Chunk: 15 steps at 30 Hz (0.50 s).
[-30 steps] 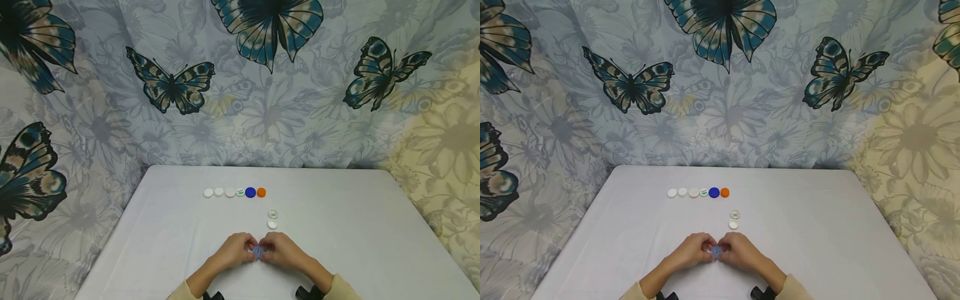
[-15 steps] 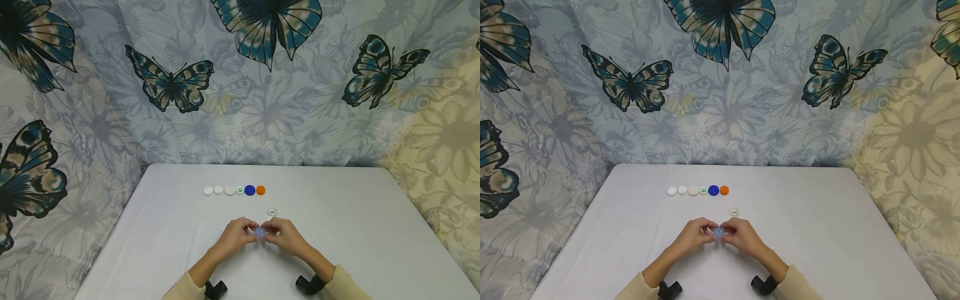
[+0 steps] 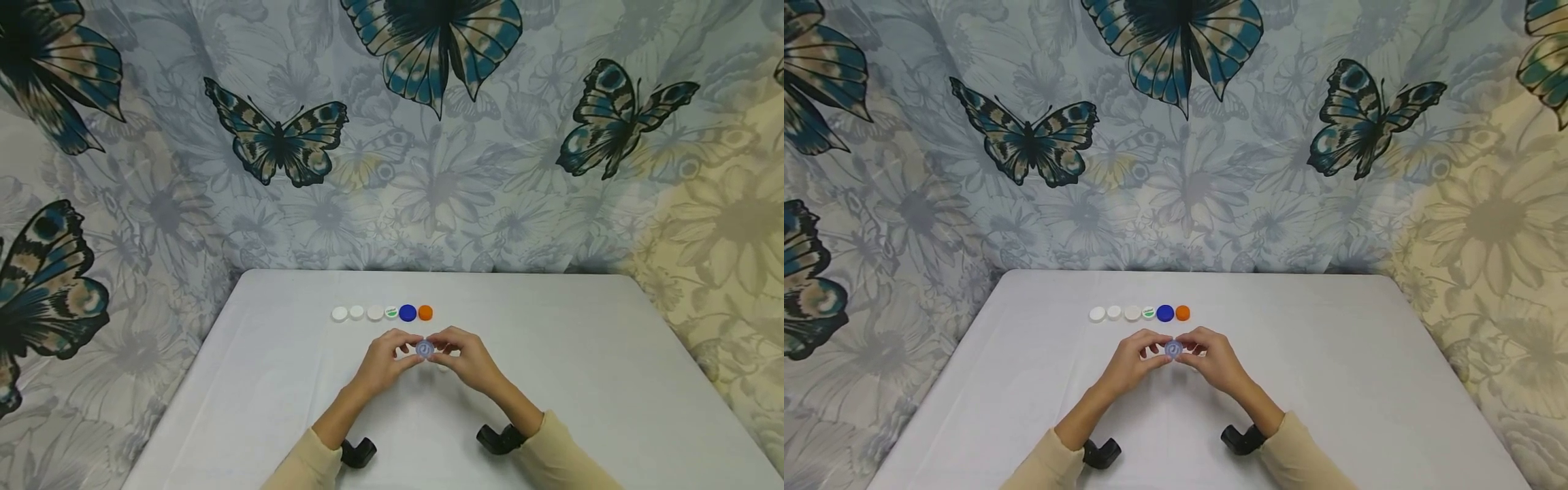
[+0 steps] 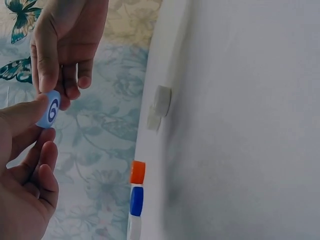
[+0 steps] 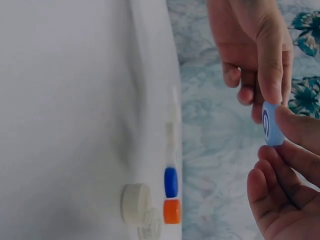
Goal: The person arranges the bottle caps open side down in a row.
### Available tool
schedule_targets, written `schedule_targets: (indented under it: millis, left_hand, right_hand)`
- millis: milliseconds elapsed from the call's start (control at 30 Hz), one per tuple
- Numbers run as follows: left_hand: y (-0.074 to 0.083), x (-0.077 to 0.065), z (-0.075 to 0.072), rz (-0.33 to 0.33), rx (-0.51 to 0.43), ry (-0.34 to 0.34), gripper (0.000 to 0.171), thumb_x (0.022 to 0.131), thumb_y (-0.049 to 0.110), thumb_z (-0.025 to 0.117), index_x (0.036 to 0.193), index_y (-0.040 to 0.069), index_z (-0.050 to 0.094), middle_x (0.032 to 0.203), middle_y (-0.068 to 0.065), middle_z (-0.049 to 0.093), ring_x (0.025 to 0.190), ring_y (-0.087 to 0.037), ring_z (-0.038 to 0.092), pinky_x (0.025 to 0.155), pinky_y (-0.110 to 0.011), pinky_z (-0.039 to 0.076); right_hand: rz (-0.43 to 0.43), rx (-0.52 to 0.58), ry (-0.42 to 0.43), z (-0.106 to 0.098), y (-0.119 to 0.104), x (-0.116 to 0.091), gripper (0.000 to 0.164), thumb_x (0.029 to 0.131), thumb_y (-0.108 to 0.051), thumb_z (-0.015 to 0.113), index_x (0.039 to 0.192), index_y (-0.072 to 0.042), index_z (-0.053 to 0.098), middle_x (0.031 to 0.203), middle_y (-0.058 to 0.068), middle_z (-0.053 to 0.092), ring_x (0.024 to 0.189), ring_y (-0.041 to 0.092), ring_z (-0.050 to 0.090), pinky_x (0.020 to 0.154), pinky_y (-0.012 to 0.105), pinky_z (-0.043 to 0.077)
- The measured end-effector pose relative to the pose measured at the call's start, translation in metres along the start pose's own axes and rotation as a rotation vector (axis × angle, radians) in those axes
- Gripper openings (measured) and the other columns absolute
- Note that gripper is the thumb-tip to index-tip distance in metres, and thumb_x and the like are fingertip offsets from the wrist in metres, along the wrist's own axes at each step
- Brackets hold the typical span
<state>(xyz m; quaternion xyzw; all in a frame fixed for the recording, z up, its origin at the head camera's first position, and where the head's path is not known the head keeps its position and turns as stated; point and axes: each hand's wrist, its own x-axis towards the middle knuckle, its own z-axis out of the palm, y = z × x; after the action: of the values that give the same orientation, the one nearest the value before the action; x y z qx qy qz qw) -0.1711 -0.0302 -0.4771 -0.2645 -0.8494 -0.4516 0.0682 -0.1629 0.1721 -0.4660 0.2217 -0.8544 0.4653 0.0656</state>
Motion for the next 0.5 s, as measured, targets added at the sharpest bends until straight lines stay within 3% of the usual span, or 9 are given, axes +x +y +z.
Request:
schedule_targets:
  millis: [333, 500]
  left_hand:
    - [0.004, 0.014, -0.009, 0.039, -0.087, 0.105, 0.029, 0.086, 0.019, 0.074, 0.112, 0.008, 0.072, 0.107, -0.005, 0.070, 0.098, -0.020, 0.059, 0.077, -0.026, 0.051]
    - [0.006, 0.015, -0.010, 0.007, -0.126, 0.126, 0.030, 0.086, 0.019, 0.074, 0.114, 0.007, 0.072, 0.107, -0.005, 0.070, 0.099, -0.021, 0.059, 0.079, -0.028, 0.051]
  right_hand:
    - [-0.015, 0.099, 0.057, -0.008, -0.008, 0.017, 0.024, 0.085, -0.010, 0.074, 0.107, -0.001, 0.071, 0.100, 0.012, 0.070, 0.085, 0.010, 0.063, 0.078, 0.021, 0.055]
    - [-0.052, 0.103, 0.111, -0.005, -0.011, 0.018, 0.022, 0.084, -0.006, 0.074, 0.105, -0.002, 0.071, 0.099, 0.012, 0.071, 0.087, 0.006, 0.064, 0.076, 0.021, 0.055]
